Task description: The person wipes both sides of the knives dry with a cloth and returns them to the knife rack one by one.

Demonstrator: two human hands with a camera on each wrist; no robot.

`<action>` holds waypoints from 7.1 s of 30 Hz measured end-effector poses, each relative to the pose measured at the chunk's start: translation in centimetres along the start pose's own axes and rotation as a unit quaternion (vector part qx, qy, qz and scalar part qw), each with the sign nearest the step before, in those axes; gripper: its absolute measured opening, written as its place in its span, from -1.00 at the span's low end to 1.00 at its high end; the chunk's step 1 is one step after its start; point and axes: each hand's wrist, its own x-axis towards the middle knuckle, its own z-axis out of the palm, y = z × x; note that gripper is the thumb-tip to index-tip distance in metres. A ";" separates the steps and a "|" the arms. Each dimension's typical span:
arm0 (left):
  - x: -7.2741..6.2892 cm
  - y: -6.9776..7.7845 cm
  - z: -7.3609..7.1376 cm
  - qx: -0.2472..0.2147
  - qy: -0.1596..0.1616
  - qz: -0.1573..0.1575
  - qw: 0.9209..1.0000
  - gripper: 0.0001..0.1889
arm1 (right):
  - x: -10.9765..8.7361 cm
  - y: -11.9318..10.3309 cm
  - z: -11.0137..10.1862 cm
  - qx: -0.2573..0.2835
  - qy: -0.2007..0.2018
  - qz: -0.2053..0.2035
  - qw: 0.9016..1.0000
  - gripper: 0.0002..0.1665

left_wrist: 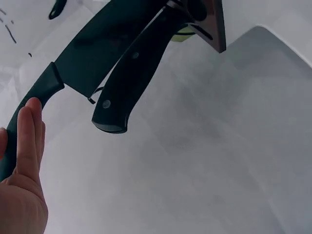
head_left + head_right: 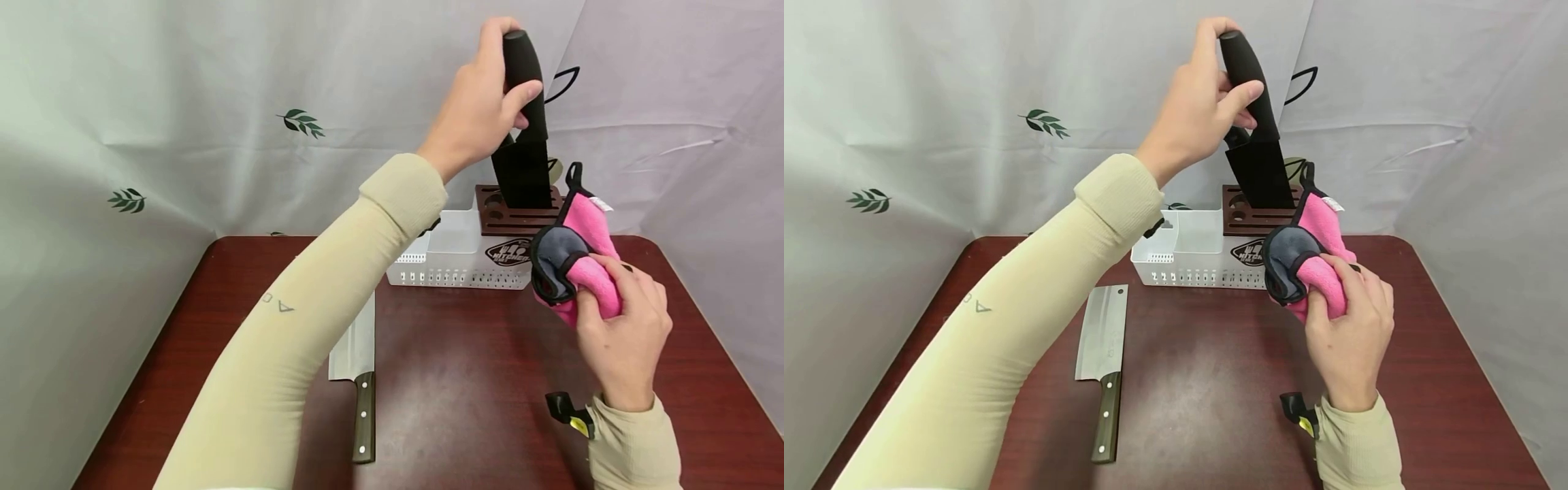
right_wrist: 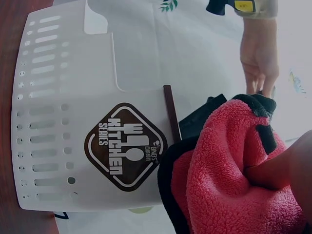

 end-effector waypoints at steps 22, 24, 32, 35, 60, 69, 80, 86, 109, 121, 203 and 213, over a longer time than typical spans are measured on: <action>1.2 0.8 5.0 0.132 -0.117 0.037 0.984 -0.52 | 0.0 0.6 -0.6 -0.011 -0.023 -0.012 1.000 -0.58; 1.1 0.5 5.6 0.152 -0.124 0.042 0.980 -0.52 | -0.1 0.6 -0.6 -0.010 -0.024 -0.011 1.000 -0.58; 0.4 -1.1 7.6 0.182 -0.143 0.031 0.972 -0.56 | -0.2 0.8 -0.6 -0.009 -0.018 -0.005 1.000 -0.59; 0.2 -1.6 8.3 0.189 -0.147 0.026 0.971 -0.56 | -0.1 0.7 -0.7 -0.013 -0.023 -0.011 1.000 -0.58; -4.2 -5.5 4.5 0.101 -0.160 0.025 0.982 -0.64 | 0.1 0.8 -0.3 -0.011 -0.014 0.001 1.000 -0.60; -9.3 -7.6 1.1 0.021 -0.107 0.027 0.994 -0.71 | 0.4 0.9 -0.8 -0.019 -0.006 -0.005 1.000 -0.59; -18.0 -9.7 -0.6 0.102 -0.023 -0.015 0.994 -0.71 | 0.3 0.9 -0.6 -0.013 0.006 0.002 1.000 -0.61; -23.7 -11.8 -1.5 0.099 -0.001 -0.091 0.991 -0.70 | 0.3 0.6 -0.6 -0.011 0.005 0.001 1.000 -0.60; -36.0 -14.9 2.8 0.245 -0.020 -0.234 0.941 -0.41 | -0.1 -0.2 -0.2 0.010 -0.001 -0.007 1.000 -0.64; -37.5 -14.2 5.1 0.260 -0.036 -0.259 0.930 -0.12 | 0.0 -1.0 -0.2 0.016 -0.005 -0.010 1.000 -0.64; -35.7 -13.8 1.7 0.156 0.103 0.097 0.978 -0.39 | -1.5 -2.5 0.9 0.141 -0.074 -0.166 0.973 -0.65; -35.5 -14.0 2.2 0.133 0.040 0.143 0.980 -0.34 | -2.0 -3.4 1.5 0.169 -0.136 -0.247 0.945 -0.66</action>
